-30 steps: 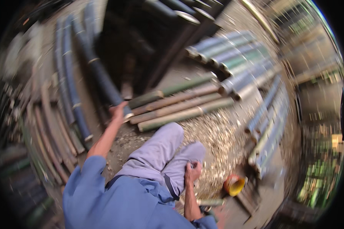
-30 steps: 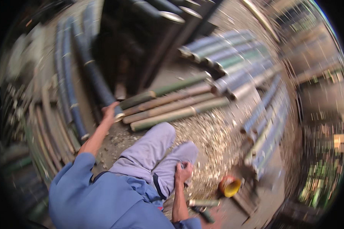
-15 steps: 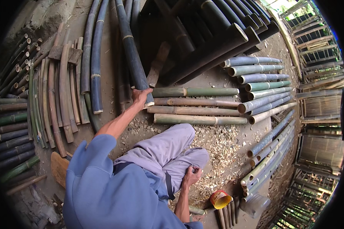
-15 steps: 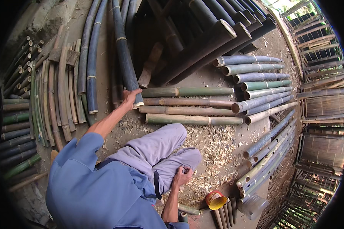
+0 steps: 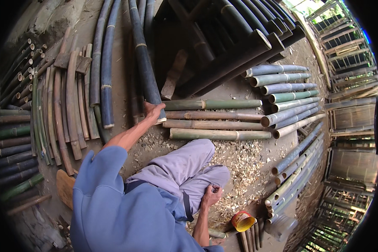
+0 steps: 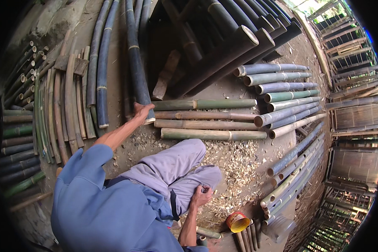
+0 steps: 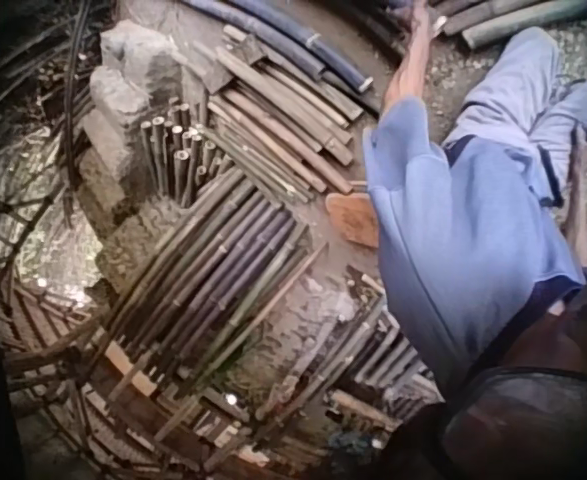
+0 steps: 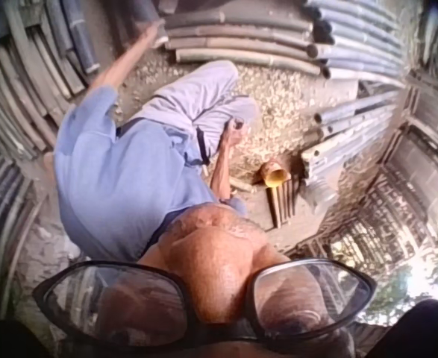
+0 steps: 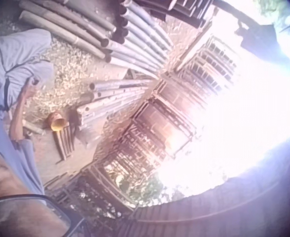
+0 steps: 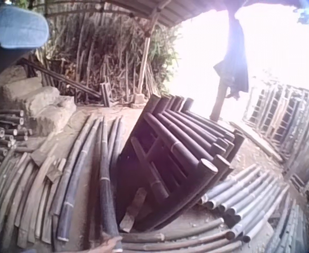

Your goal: The person carves holes into a length of bamboo using a small hand tool and a wooden mallet, then inspects and organizes multiple finished bamboo poles on the ground.

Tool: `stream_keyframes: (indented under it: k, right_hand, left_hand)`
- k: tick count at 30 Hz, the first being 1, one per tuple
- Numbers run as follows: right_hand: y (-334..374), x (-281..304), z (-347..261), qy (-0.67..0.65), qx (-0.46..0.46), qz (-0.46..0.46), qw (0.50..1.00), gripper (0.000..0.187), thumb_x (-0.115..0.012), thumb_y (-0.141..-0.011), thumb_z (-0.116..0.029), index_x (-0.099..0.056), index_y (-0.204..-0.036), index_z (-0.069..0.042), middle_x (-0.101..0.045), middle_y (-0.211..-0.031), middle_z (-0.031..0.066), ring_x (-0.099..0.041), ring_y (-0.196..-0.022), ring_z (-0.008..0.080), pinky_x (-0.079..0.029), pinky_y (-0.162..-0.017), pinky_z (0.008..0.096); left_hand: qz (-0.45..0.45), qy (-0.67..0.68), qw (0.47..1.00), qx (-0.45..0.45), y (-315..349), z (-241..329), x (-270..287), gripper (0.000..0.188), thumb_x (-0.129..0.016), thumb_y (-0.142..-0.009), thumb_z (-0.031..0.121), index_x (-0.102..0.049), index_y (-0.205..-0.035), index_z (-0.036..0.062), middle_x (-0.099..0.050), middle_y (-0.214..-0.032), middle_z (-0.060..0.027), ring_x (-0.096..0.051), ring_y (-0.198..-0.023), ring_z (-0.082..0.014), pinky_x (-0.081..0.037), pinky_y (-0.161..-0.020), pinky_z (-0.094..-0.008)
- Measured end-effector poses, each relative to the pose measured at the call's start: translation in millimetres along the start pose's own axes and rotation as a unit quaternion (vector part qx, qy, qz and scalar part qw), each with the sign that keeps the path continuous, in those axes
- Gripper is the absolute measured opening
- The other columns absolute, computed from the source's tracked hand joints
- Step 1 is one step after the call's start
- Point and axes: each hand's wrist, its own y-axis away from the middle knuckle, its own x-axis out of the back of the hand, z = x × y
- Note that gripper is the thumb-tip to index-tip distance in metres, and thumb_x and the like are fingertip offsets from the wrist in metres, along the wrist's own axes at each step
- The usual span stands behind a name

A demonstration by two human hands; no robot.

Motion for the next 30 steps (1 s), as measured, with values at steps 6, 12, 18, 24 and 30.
stream_keyframes:
  k: [6,12,18,24,30]
  right_hand:
    - [-2,1,4,0.007,-0.007,0.014,1.0,0.023,-0.066,-0.07,-0.02,-0.061,-0.082,-0.001,-0.059,-0.078,0.0156,-0.057,-0.071,0.0324,-0.043,-0.068,0.0442]
    - [0,2,3,0.005,-0.016,0.01,1.0,0.021,-0.066,-0.071,-0.018,-0.06,-0.081,-0.001,-0.058,-0.077,0.0108,-0.055,-0.072,0.0252,-0.044,-0.07,0.0377]
    - [1,0,1,-0.024,-0.006,-0.001,1.0,0.021,-0.066,-0.071,-0.018,-0.06,-0.082,0.0,-0.057,-0.077,0.0094,-0.053,-0.071,0.0235,-0.043,-0.07,0.0361]
    - [-1,3,9,-0.015,-0.01,0.005,1.0,0.022,-0.068,-0.071,-0.019,-0.061,-0.082,-0.001,-0.058,-0.081,0.0149,-0.057,-0.073,0.0308,-0.044,-0.069,0.0429]
    - [0,1,7,0.0,-0.027,-0.004,1.0,0.022,-0.068,-0.071,-0.02,-0.061,-0.083,-0.003,-0.057,-0.083,0.0144,-0.057,-0.074,0.0309,-0.044,-0.07,0.043]
  left_hand:
    - [0.011,-0.058,0.998,0.008,15,5,12,0.091,-0.083,-0.057,0.03,-0.035,-0.126,-0.0066,-0.052,-0.121,-0.0322,-0.054,-0.113,-0.0413,-0.046,-0.095,-0.045]
    - [0.023,-0.088,0.996,0.012,19,8,15,0.088,-0.082,-0.058,0.03,-0.034,-0.122,-0.0051,-0.054,-0.117,-0.0326,-0.055,-0.11,-0.0433,-0.046,-0.094,-0.0464]
    - [0.058,-0.147,0.987,-0.041,9,-1,1,0.094,-0.08,-0.064,0.032,-0.026,-0.132,-0.0039,-0.051,-0.12,-0.0312,-0.055,-0.108,-0.0443,-0.047,-0.091,-0.0474]
    - [0.09,-0.234,0.959,-0.128,41,15,-22,0.102,-0.075,-0.074,0.027,-0.007,-0.145,0.0007,-0.038,-0.131,-0.0285,-0.057,-0.102,-0.0438,-0.051,-0.084,-0.0486]
    - [0.104,-0.284,0.939,-0.161,43,7,-17,0.104,-0.074,-0.075,0.022,-0.001,-0.147,0.0042,-0.035,-0.132,-0.0279,-0.057,-0.102,-0.0441,-0.052,-0.083,-0.0488]
